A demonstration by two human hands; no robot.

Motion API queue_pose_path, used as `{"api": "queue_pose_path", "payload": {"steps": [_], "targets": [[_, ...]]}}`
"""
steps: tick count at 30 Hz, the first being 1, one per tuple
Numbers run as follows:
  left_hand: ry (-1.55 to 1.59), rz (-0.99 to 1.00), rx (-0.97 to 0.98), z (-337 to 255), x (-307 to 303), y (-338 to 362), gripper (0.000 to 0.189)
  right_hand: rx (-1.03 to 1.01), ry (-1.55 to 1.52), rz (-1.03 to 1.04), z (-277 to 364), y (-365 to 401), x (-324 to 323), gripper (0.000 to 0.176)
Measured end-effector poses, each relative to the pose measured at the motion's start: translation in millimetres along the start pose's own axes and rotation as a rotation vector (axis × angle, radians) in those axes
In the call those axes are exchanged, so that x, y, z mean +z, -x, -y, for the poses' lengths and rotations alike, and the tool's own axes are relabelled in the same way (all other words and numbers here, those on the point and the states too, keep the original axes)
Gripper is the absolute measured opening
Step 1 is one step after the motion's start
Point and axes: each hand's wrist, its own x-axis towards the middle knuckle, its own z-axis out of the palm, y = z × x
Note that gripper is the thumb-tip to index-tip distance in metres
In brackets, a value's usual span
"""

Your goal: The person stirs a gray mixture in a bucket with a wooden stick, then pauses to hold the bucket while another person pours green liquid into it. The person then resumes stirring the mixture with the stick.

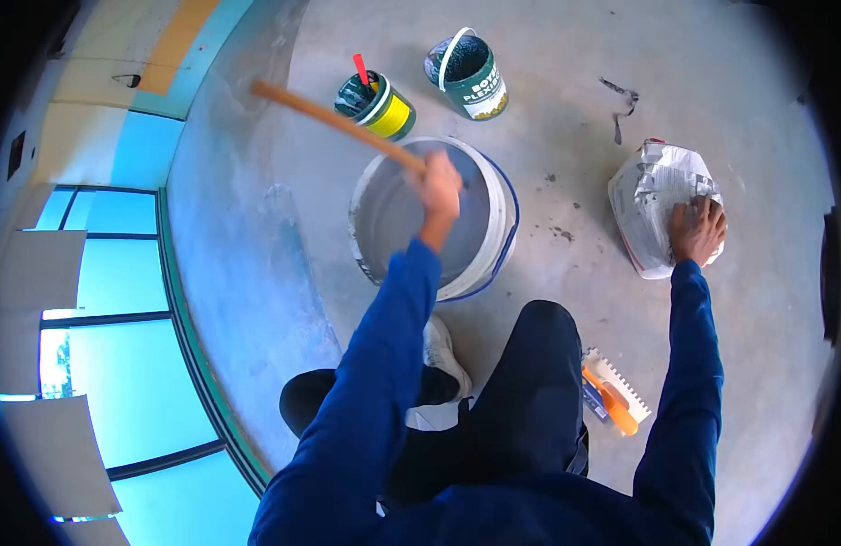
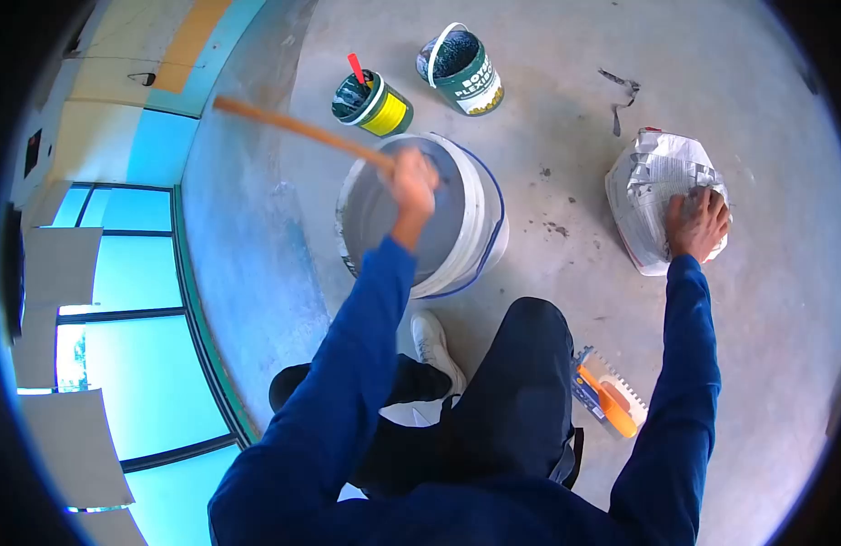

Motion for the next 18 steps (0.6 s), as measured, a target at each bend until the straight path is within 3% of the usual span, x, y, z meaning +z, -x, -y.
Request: {"api": "queue_pose_path", "payload": {"steps": [1, 2, 3, 6, 9, 11, 13, 15, 17, 18], "targets": [[0.373, 0.218, -0.259, 1.7, -35.9, 17.6, 0.029, -0.006, 0.006, -0.006, 0.5, 0.9, -0.1, 0.031], [0.143, 0.127, -0.247, -22.6, -49.6, 38.9, 0.028, -0.017, 0.015, -0.006, 1.0, 5.0, -0.8, 0.031], [-0.183, 0.025, -0.217, -83.9, -76.0, 47.1, 0.028, 0.024, -0.048, 0.060, 28.6, 37.5, 9.7, 0.031], [-0.491, -0.021, -0.021, -130.0, -112.8, 23.7, 0.025, 0.041, -0.049, 0.045, 28.0, 36.3, 10.8, 0.031], [-0.466, -0.131, 0.238, -106.3, -137.4, -91.6, 0.022, 0.040, -0.058, 0.038, 29.0, 36.7, 12.1, 0.031], [-0.422, -0.235, 0.623, -86.4, -73.2, -113.0, 0.027, 0.048, -0.051, 0.037, 31.1, 36.4, 10.3, 0.031], [-0.191, -0.363, 0.474, -52.8, -27.9, -108.0, 0.023, 0.048, -0.069, 0.034, 30.6, 36.2, 10.9, 0.032], [-0.082, -0.279, 0.166, -23.7, -9.8, -65.7, 0.028, 0.041, -0.073, 0.018, 29.7, 35.6, 13.3, 0.032], [0.101, 0.007, -0.067, -36.2, -24.1, 9.8, 0.032, 0.037, -0.052, 0.056, 31.1, 32.4, 7.9, 0.034], [0.031, -0.019, -0.111, -48.6, -41.6, 30.9, 0.033, 0.040, -0.046, 0.067, 31.1, 31.3, 7.6, 0.035]]}}
